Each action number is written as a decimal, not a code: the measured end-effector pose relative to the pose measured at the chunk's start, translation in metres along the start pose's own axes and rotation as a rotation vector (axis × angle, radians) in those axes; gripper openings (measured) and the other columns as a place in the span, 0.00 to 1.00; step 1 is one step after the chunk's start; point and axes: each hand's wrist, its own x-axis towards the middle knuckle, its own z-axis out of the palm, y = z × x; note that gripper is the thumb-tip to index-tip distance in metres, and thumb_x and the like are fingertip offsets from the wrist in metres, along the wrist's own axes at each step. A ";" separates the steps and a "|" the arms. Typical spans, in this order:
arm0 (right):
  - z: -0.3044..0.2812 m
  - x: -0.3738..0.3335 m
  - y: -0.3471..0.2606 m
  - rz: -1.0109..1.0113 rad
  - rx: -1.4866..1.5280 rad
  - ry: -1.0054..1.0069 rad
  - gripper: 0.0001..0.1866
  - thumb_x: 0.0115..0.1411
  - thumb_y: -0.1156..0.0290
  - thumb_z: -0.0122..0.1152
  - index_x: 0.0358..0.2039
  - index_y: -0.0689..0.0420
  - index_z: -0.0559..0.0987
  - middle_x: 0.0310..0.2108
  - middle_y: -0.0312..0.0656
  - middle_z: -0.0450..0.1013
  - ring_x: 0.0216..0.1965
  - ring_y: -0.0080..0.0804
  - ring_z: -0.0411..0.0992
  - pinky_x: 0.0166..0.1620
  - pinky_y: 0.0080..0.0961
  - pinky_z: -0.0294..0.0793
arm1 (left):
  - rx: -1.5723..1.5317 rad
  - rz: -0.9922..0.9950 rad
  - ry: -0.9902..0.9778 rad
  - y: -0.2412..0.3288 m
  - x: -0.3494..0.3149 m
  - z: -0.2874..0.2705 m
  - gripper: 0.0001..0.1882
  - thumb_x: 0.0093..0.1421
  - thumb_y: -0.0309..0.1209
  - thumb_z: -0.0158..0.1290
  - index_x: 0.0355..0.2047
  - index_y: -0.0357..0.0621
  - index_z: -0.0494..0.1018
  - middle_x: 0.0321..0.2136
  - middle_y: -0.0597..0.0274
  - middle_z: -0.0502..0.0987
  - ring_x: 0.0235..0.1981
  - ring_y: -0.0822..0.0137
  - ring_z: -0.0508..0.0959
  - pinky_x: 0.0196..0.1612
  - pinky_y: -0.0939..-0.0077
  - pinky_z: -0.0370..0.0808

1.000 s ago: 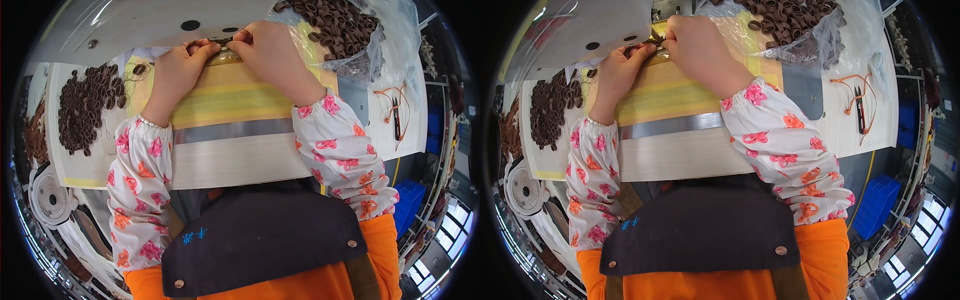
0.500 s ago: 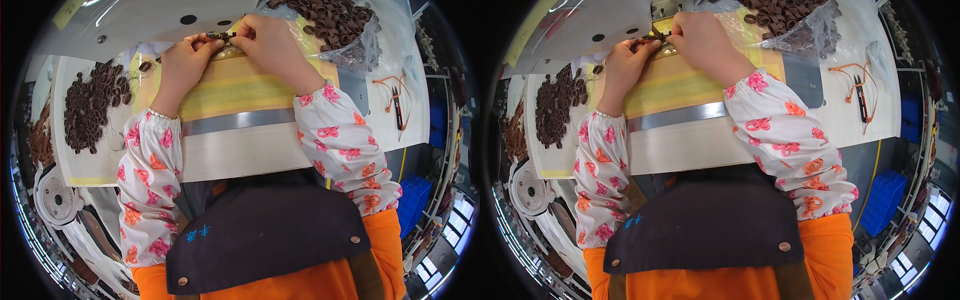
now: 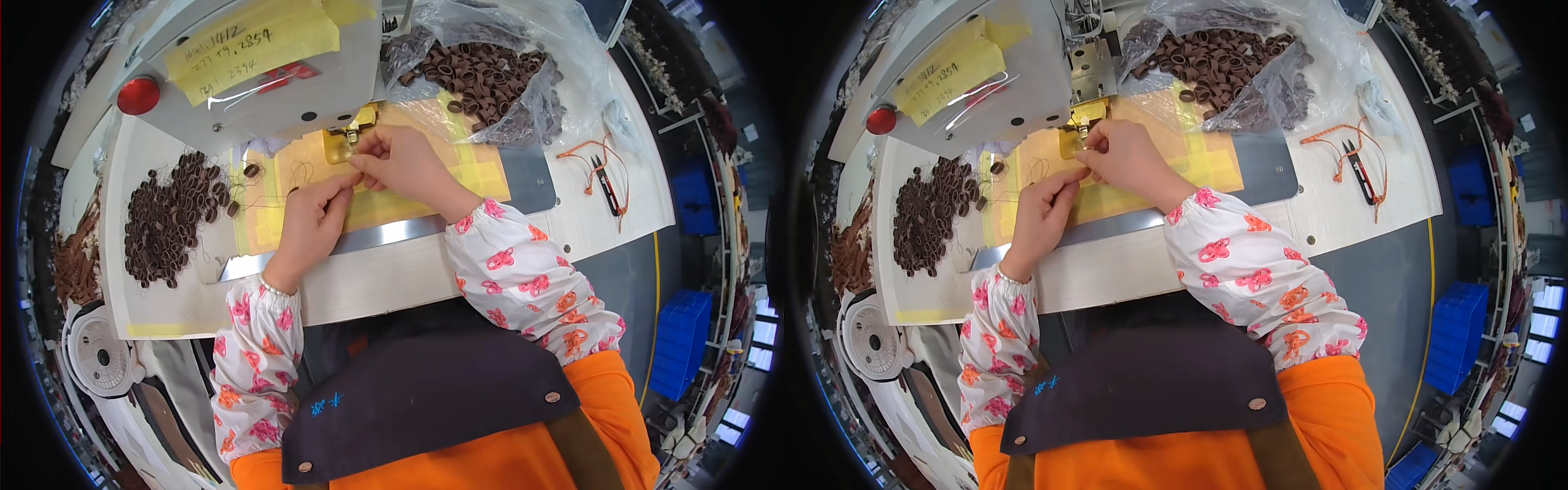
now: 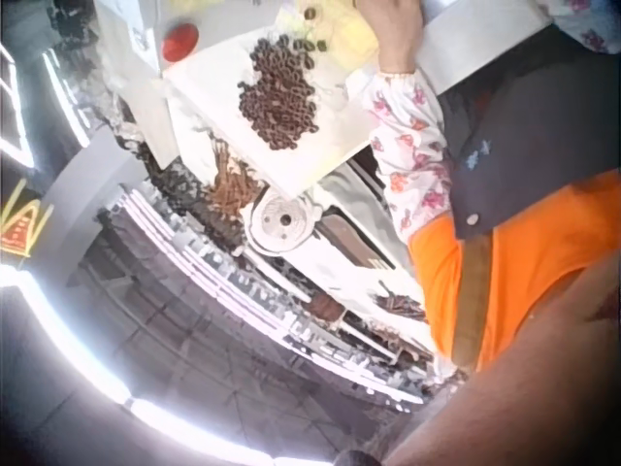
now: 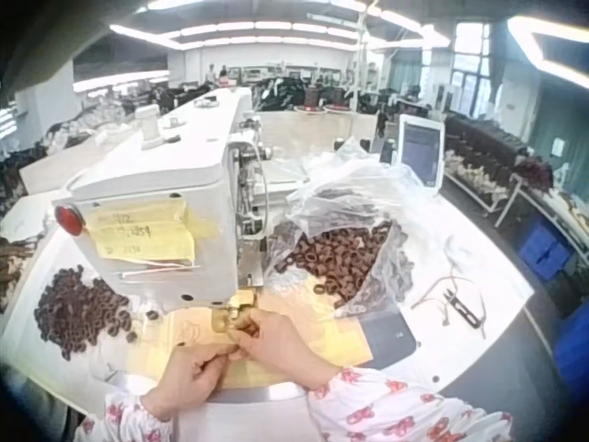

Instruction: The worker is assembling small leather loops or components by aligning and threading them through a machine guide.

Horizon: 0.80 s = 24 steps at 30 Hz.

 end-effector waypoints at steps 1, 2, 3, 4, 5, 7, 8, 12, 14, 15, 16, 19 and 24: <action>0.000 -0.001 -0.002 0.084 0.128 -0.077 0.12 0.50 0.72 0.62 0.33 0.65 0.72 0.23 0.37 0.72 0.21 0.21 0.71 0.22 0.17 0.68 | -0.021 0.048 0.008 0.000 -0.002 0.000 0.09 0.55 0.24 0.47 0.35 0.36 0.73 0.13 0.60 0.67 0.14 0.74 0.64 0.20 0.80 0.61; 0.000 -0.005 -0.002 0.064 0.163 -0.068 0.09 0.50 0.75 0.60 0.31 0.65 0.72 0.23 0.35 0.72 0.21 0.19 0.69 0.23 0.15 0.67 | -0.012 -0.073 -0.087 0.005 -0.004 -0.006 0.09 0.55 0.24 0.47 0.35 0.37 0.73 0.16 0.60 0.69 0.17 0.73 0.66 0.21 0.80 0.61; 0.000 -0.008 0.000 -0.040 0.088 -0.011 0.09 0.50 0.76 0.59 0.30 0.65 0.72 0.23 0.35 0.71 0.21 0.19 0.69 0.24 0.15 0.67 | -0.004 -0.035 -0.043 0.003 -0.002 -0.006 0.08 0.55 0.25 0.47 0.34 0.37 0.73 0.17 0.60 0.70 0.18 0.72 0.66 0.22 0.79 0.62; 0.000 -0.011 0.002 -0.143 0.012 0.046 0.08 0.50 0.76 0.59 0.30 0.66 0.72 0.22 0.36 0.71 0.21 0.18 0.68 0.24 0.15 0.67 | 0.002 0.004 0.002 -0.001 0.004 -0.004 0.08 0.55 0.25 0.47 0.34 0.37 0.73 0.18 0.60 0.70 0.19 0.71 0.67 0.24 0.78 0.63; 0.003 -0.015 0.004 -0.244 -0.055 0.094 0.08 0.51 0.76 0.59 0.29 0.66 0.72 0.22 0.36 0.70 0.21 0.18 0.67 0.25 0.15 0.67 | 0.015 0.033 0.048 -0.004 0.009 -0.005 0.08 0.55 0.25 0.47 0.33 0.37 0.73 0.19 0.60 0.71 0.19 0.70 0.68 0.25 0.77 0.64; 0.010 -0.038 -0.006 -0.231 -0.112 -0.024 0.07 0.50 0.77 0.58 0.29 0.66 0.72 0.20 0.37 0.70 0.22 0.18 0.66 0.26 0.16 0.67 | 0.001 0.173 0.138 -0.002 0.020 -0.001 0.07 0.55 0.26 0.47 0.32 0.38 0.73 0.20 0.61 0.72 0.20 0.68 0.69 0.28 0.75 0.64; 0.009 -0.050 -0.012 -0.224 -0.144 -0.078 0.07 0.50 0.77 0.58 0.29 0.66 0.72 0.20 0.37 0.69 0.22 0.17 0.65 0.26 0.16 0.67 | -0.009 0.248 0.180 -0.001 0.026 0.002 0.07 0.55 0.27 0.47 0.32 0.39 0.73 0.21 0.61 0.72 0.20 0.67 0.69 0.29 0.73 0.64; 0.000 -0.060 -0.023 -0.256 -0.178 -0.128 0.07 0.47 0.77 0.58 0.26 0.67 0.71 0.19 0.46 0.70 0.21 0.32 0.70 0.27 0.24 0.69 | 0.188 0.180 -0.115 -0.015 0.029 -0.010 0.08 0.55 0.28 0.47 0.33 0.42 0.74 0.17 0.61 0.71 0.19 0.67 0.69 0.30 0.73 0.64; -0.012 -0.036 -0.015 -0.330 -0.229 -0.044 0.07 0.48 0.77 0.59 0.25 0.66 0.71 0.19 0.44 0.71 0.21 0.29 0.71 0.26 0.23 0.69 | 0.373 0.205 -0.059 -0.019 0.030 -0.014 0.07 0.54 0.28 0.49 0.33 0.43 0.74 0.14 0.61 0.69 0.17 0.69 0.68 0.27 0.75 0.63; -0.016 -0.022 -0.011 -0.224 -0.144 -0.085 0.07 0.48 0.77 0.59 0.25 0.66 0.71 0.19 0.43 0.71 0.20 0.27 0.71 0.25 0.22 0.69 | 0.259 0.108 -0.051 -0.016 0.031 -0.014 0.07 0.54 0.28 0.51 0.33 0.42 0.74 0.13 0.65 0.67 0.16 0.73 0.65 0.24 0.78 0.61; -0.020 -0.007 -0.006 -0.118 -0.059 -0.126 0.07 0.49 0.76 0.60 0.25 0.65 0.71 0.19 0.41 0.71 0.19 0.25 0.71 0.24 0.21 0.69 | 0.145 0.011 -0.043 -0.013 0.032 -0.012 0.08 0.54 0.28 0.52 0.34 0.40 0.74 0.12 0.68 0.64 0.15 0.76 0.62 0.22 0.80 0.58; -0.015 0.010 -0.010 0.001 0.082 -0.165 0.08 0.50 0.75 0.61 0.24 0.64 0.71 0.19 0.38 0.71 0.17 0.20 0.69 0.21 0.18 0.68 | 0.079 -0.057 -0.015 -0.012 0.034 -0.013 0.08 0.51 0.29 0.55 0.32 0.41 0.75 0.09 0.66 0.63 0.12 0.75 0.59 0.17 0.80 0.57; -0.011 0.017 -0.009 -0.059 -0.070 -0.084 0.09 0.51 0.71 0.61 0.29 0.65 0.76 0.18 0.38 0.71 0.21 0.22 0.70 0.23 0.19 0.68 | 0.175 -0.084 0.028 -0.013 0.038 -0.010 0.09 0.49 0.31 0.56 0.31 0.43 0.76 0.09 0.63 0.68 0.10 0.73 0.64 0.18 0.79 0.61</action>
